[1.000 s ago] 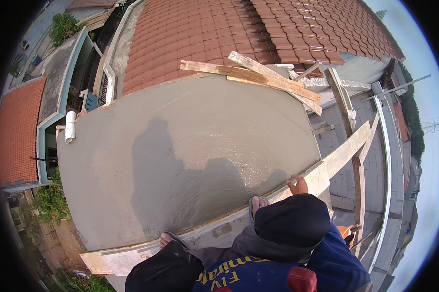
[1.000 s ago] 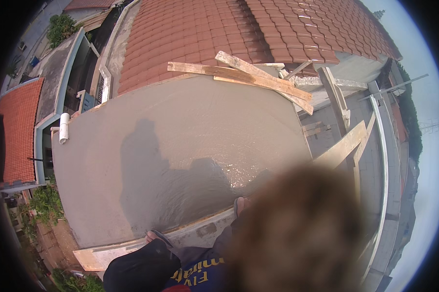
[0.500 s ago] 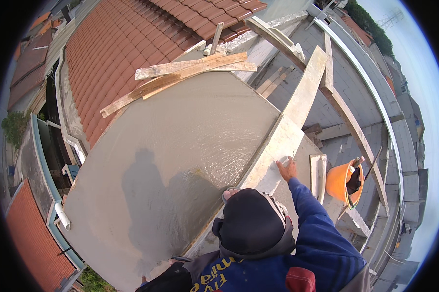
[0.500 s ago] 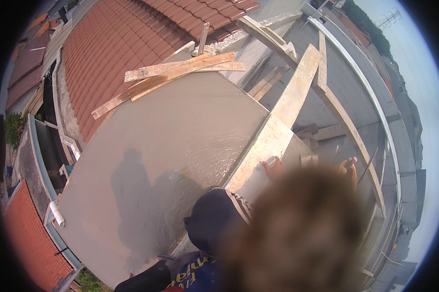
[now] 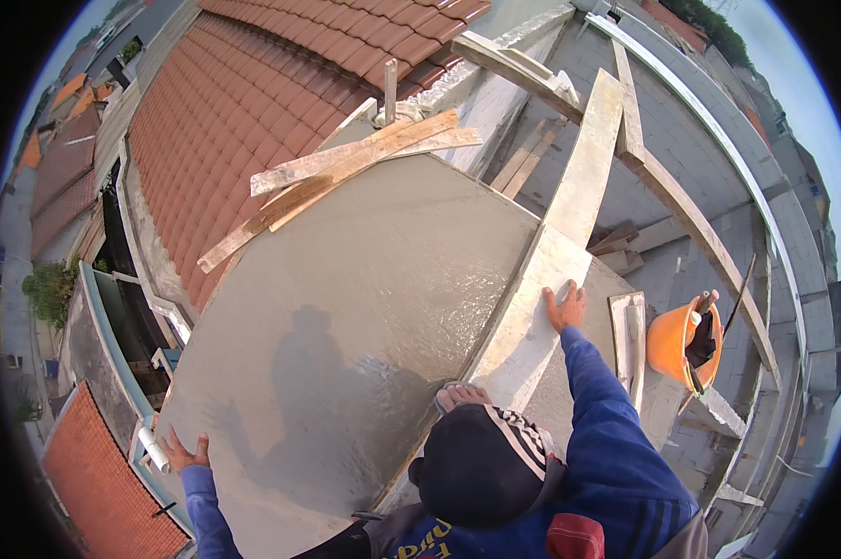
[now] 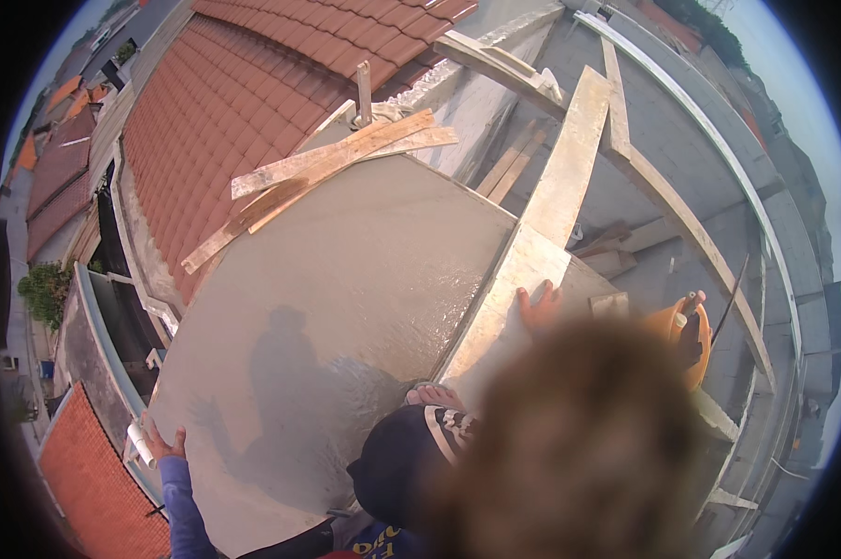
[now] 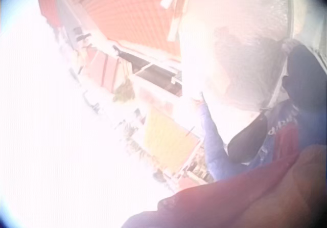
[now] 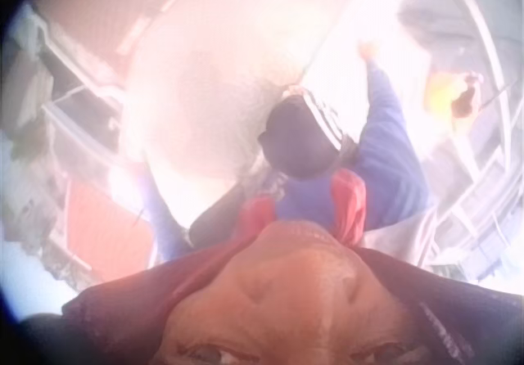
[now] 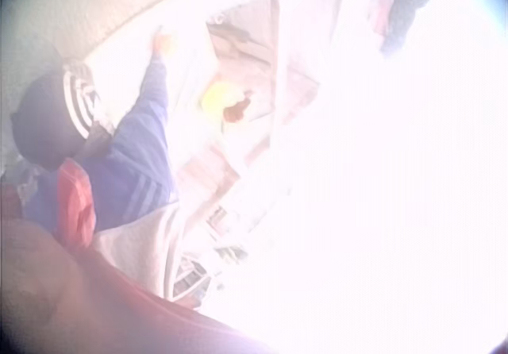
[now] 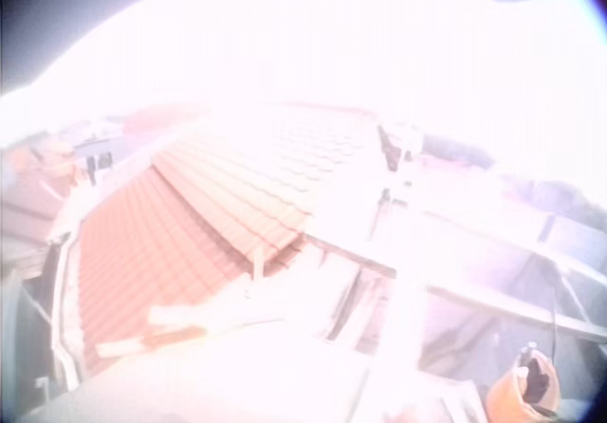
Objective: The person is assembling a wooden frame on a concrete surface. They position wooden planks, use a hammer to drive nails, and adjust the frame components to form a structure.
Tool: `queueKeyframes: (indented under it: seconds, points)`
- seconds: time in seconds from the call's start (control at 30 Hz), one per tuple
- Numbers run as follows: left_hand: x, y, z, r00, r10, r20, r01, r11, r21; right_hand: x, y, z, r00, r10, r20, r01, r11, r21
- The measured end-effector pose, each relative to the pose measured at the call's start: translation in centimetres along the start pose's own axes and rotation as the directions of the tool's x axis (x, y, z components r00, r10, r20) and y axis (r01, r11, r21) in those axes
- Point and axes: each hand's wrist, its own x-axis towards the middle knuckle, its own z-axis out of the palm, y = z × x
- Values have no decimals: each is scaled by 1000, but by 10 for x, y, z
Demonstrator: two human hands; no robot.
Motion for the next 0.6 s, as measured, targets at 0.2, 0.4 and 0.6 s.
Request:
queueKeyframes:
  seconds: [0.2,0.4,0.6]
  points:
    - [63,147,-30,834,485,-263,-415,866,281,39,7,14,994,31,-108,-32,999,-14]
    - [135,265,-67,791,539,-289,-398,812,426,59,-7,11,990,64,-125,-69,997,-36]
    - [238,317,-40,884,-82,-460,-34,971,-239,60,-11,36,976,30,-214,-73,978,-194]
